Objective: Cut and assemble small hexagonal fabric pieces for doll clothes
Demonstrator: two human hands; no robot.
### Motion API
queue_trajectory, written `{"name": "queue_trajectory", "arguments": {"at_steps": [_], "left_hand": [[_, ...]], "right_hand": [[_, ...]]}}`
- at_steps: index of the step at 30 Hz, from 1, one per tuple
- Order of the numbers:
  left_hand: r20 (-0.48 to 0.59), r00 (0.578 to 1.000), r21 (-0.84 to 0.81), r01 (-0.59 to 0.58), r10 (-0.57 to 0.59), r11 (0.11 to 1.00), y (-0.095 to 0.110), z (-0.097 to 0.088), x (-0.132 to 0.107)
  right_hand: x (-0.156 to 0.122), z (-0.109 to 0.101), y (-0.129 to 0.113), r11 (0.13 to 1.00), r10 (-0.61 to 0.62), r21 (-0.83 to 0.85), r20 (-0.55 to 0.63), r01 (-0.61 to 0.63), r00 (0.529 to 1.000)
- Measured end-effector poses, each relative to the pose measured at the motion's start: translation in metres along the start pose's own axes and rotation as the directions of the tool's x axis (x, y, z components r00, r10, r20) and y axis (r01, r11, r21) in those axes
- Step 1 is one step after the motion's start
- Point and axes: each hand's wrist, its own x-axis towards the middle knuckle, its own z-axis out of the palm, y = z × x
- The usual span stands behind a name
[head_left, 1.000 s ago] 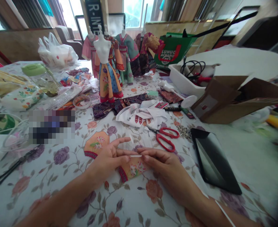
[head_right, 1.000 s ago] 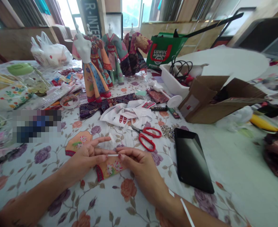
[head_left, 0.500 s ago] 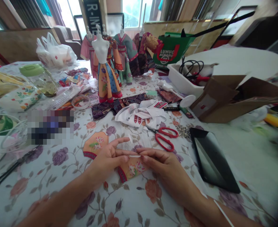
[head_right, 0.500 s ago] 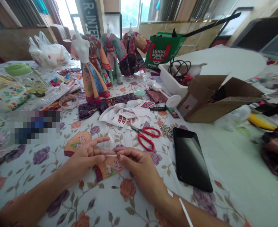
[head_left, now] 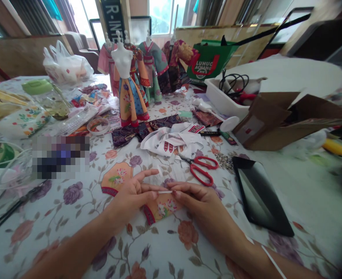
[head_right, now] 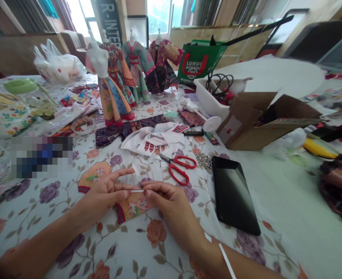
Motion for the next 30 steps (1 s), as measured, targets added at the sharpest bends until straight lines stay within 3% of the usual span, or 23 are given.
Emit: {"name": "queue_trajectory", "arguments": {"at_steps": [30], "left_hand": [[-0.048, 0.999, 0.056, 0.006, -0.003, 0.998, 0.0040, 0.0047, -0.0026]], "right_hand": [[-0.0017, 0.0023, -0.0018, 0.998, -0.053, -0.030, -0.009, 0.053, 0.999]]}}
